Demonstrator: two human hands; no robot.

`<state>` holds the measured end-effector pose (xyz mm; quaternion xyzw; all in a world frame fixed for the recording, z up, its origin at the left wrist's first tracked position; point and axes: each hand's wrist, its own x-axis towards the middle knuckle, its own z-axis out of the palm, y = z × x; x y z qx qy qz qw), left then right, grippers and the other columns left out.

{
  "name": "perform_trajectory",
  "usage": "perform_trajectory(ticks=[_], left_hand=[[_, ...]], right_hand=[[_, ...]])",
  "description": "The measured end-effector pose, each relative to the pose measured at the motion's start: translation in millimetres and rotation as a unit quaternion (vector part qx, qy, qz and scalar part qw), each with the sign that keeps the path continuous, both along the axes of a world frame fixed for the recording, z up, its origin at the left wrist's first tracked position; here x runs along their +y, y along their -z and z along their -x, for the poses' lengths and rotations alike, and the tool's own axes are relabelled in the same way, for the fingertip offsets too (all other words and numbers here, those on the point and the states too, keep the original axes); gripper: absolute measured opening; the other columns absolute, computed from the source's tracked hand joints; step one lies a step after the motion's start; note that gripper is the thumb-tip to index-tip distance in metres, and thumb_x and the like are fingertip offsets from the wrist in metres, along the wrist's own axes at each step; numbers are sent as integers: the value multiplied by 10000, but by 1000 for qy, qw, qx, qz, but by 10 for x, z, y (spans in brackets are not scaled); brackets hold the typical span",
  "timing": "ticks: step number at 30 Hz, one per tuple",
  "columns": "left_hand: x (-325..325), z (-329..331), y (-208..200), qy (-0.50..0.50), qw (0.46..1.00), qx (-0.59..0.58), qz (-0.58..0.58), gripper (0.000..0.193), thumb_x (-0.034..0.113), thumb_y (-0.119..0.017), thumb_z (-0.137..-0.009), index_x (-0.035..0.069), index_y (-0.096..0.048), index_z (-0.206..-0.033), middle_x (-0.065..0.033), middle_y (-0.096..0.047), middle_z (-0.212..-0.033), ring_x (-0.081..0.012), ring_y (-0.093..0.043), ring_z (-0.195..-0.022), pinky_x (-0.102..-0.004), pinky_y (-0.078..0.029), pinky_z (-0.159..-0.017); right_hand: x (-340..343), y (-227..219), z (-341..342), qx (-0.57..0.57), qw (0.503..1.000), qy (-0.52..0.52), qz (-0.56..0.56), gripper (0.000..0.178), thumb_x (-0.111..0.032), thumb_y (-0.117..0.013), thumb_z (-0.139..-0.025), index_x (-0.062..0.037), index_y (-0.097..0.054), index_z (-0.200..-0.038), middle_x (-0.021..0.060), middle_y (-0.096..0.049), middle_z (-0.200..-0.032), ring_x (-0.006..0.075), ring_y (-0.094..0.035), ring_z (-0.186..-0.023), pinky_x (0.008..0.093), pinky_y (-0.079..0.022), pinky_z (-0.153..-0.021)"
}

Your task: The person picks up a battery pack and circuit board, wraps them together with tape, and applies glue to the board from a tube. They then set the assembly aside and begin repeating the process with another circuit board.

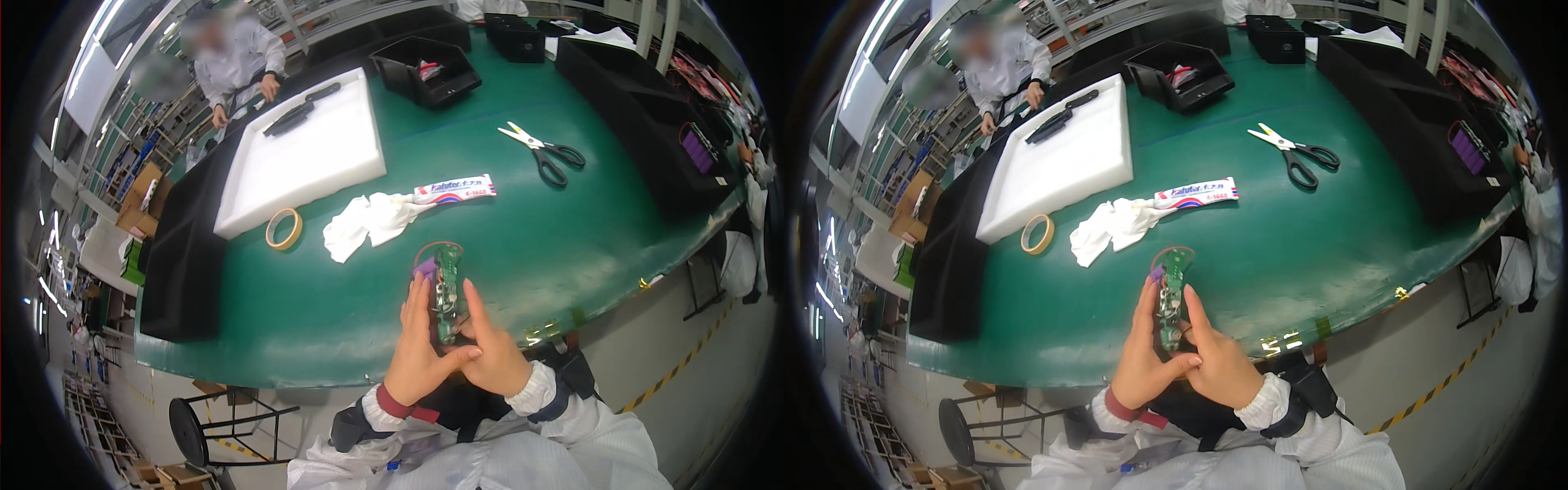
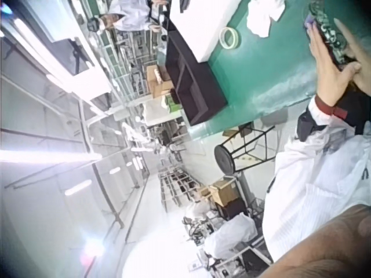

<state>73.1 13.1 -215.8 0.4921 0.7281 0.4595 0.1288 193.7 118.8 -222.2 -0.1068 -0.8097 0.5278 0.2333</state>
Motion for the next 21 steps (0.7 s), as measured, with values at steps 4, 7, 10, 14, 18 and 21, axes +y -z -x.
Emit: perform_trajectory(ticks=[4, 7, 10, 14, 18, 21], left_hand=[[-49, 49, 98, -56, 992, -113, -18, 932, 182, -799, -778, 7, -244, -1506, -230, -388, -1461, -342, -480, -1272, -394, -414, -1027], [-154, 123, 99, -79, 967, -241, -21, 760, 81, -740, -818, 15, -349, -1466, -174, -608, -1239, -289, -610, -1106, -352, -474, -943], [-188, 284, 25, -42, 969, -243, 7, 619, 51, -716, -825, 23, -467, -1391, -138, -653, -1171, -267, -647, -1030, -330, -494, -904], [-159, 417, 106, -27, 994, -79, -74, 365, 60, -713, -820, 41, -640, -1178, -98, -696, -1001, -233, -665, -880, -313, -508, -817], [-147, 398, 139, -111, 970, -212, 34, 270, 124, -771, -779, 12, -656, -995, -113, -663, -833, -234, -626, -712, -333, -493, -677], [-127, 458, 147, -82, 977, -193, 22, 254, 120, -770, -781, 16, -648, -979, -103, -664, -817, -231, -639, -713, -328, -497, -674]], right_hand=[[-10, 129, 76, 85, 995, -54, -18, 884, 81, -627, -796, 57, -107, -1510, 273, -525, -1335, 409, -552, -1191, 397, -466, -975], [15, 14, 151, 86, 989, -100, -66, 930, 50, -644, -828, 18, -33, -1529, 266, -518, -1362, 376, -558, -1218, 388, -445, -1001], [67, -85, 153, 64, 991, -87, -77, 833, 25, -671, -823, 16, -191, -1504, 204, -592, -1280, 379, -573, -1173, 393, -468, -967], [207, -254, 74, 52, 991, -47, -111, 487, -21, -724, -789, -9, -572, -1251, 130, -679, -1113, 325, -630, -982, 384, -514, -830], [257, -425, 131, 67, 973, -23, -221, 276, -51, -767, -736, -76, -714, -1006, 52, -665, -1032, 263, -593, -891, 362, -498, -766], [187, -475, 234, 73, 948, -20, -310, 273, -91, -780, -718, -124, -725, -984, -6, -622, -1018, 229, -540, -922, 368, -458, -804]])
